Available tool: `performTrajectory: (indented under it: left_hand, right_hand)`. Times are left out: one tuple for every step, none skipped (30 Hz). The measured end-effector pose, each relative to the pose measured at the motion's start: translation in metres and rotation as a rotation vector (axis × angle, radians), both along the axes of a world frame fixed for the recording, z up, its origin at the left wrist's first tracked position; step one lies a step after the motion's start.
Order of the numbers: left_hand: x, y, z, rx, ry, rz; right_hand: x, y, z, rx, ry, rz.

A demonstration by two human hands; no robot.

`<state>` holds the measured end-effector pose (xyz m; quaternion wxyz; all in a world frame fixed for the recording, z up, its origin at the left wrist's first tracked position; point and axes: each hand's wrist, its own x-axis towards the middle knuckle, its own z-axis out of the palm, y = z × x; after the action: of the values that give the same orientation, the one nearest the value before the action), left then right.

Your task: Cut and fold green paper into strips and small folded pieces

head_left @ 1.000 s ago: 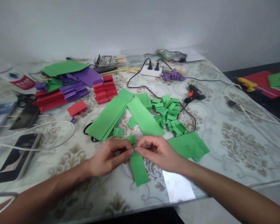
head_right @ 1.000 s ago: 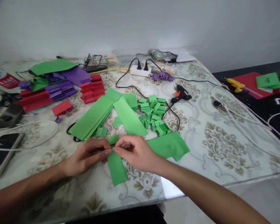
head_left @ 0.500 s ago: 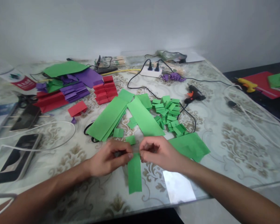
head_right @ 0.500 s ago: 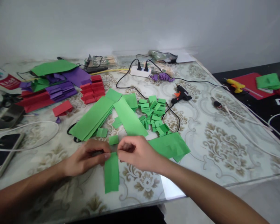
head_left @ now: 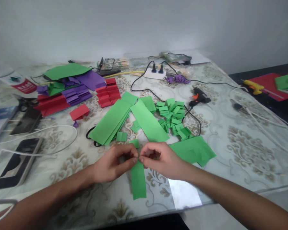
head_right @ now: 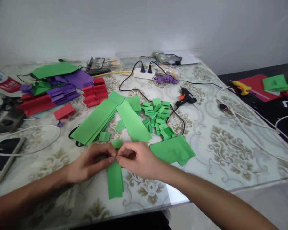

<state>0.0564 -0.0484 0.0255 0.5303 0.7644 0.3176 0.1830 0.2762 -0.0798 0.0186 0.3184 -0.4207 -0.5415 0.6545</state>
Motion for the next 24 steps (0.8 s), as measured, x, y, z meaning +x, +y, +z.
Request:
performTrajectory:
  left_hand:
    - [0.000,0.000,0.000,0.004,-0.002,-0.006]
    - [0.000,0.000,0.000,0.008,-0.002,-0.015]
    - [0.000,0.000,0.000,0.014,0.002,-0.026]
    - [0.000,0.001,0.000,0.024,0.005,-0.032]
    - [-0.001,0.002,0.000,0.035,0.008,-0.037]
    - [-0.001,0.003,0.000,0.046,0.010,-0.037]
    - [-0.002,0.004,0.000,0.056,0.009,-0.033]
    - [-0.002,0.005,0.000,0.064,0.007,-0.028]
    - [-0.003,0.006,0.000,0.068,0.005,-0.025]
    - [-0.003,0.007,0.000,0.069,0.004,-0.020]
    - [-0.003,0.007,0.000,0.063,0.006,-0.016]
    - [-0.004,0.008,-0.001,0.054,0.006,-0.012]
    - [-0.004,0.008,-0.001,0.040,0.005,-0.007]
    - [-0.004,0.008,-0.001,0.025,0.004,0.001]
    - [-0.004,0.008,-0.001,0.009,0.003,0.008]
    - [-0.005,0.009,-0.002,-0.008,0.003,0.014]
    - [-0.005,0.009,-0.003,-0.027,0.004,0.020]
    - [-0.006,0.010,-0.003,-0.047,0.005,0.030]
    - [-0.007,0.010,-0.004,-0.068,0.005,0.043]
    - [-0.008,0.010,-0.005,-0.087,0.003,0.059]
    - [-0.008,0.010,-0.006,-0.103,-0.004,0.076]
    - [-0.009,0.010,-0.007,-0.116,-0.016,0.091]
    - [-0.009,0.010,-0.008,-0.125,-0.036,0.107]
    - [-0.009,0.009,-0.008,-0.133,-0.058,0.120]
  right_hand:
    - [0.000,0.000,0.000,0.001,-0.011,0.007]
    - [0.000,0.000,-0.001,0.003,-0.022,0.014]
    - [0.000,0.000,-0.001,0.006,-0.030,0.017]
    - [0.001,0.000,-0.001,0.011,-0.034,0.017]
    - [0.001,0.000,-0.001,0.014,-0.032,0.012]
    - [0.002,0.001,-0.002,0.016,-0.026,0.007]
    - [0.003,0.002,-0.002,0.015,-0.016,0.002]
    - [0.004,0.002,-0.003,0.013,-0.004,-0.001]
    - [0.005,0.003,-0.003,0.009,0.007,0.000]
    - [0.006,0.003,-0.004,0.005,0.015,0.003]
    - [0.006,0.004,-0.004,0.001,0.020,0.004]
    - [0.006,0.004,-0.004,-0.005,0.023,0.006]
    - [0.006,0.005,-0.005,-0.013,0.025,0.005]
    - [0.006,0.005,-0.005,-0.022,0.025,0.002]
    - [0.006,0.005,-0.005,-0.033,0.025,-0.001]
    - [0.006,0.005,-0.005,-0.043,0.024,-0.005]
    - [0.007,0.006,-0.004,-0.053,0.024,-0.009]
    - [0.007,0.006,-0.004,-0.059,0.024,-0.017]
    - [0.007,0.007,-0.004,-0.064,0.024,-0.027]
    - [0.007,0.007,-0.003,-0.068,0.025,-0.039]
    - [0.007,0.008,-0.002,-0.073,0.026,-0.051]
    - [0.008,0.009,-0.001,-0.081,0.029,-0.060]
    - [0.008,0.009,0.000,-0.089,0.031,-0.067]
    - [0.008,0.009,0.001,-0.097,0.033,-0.070]
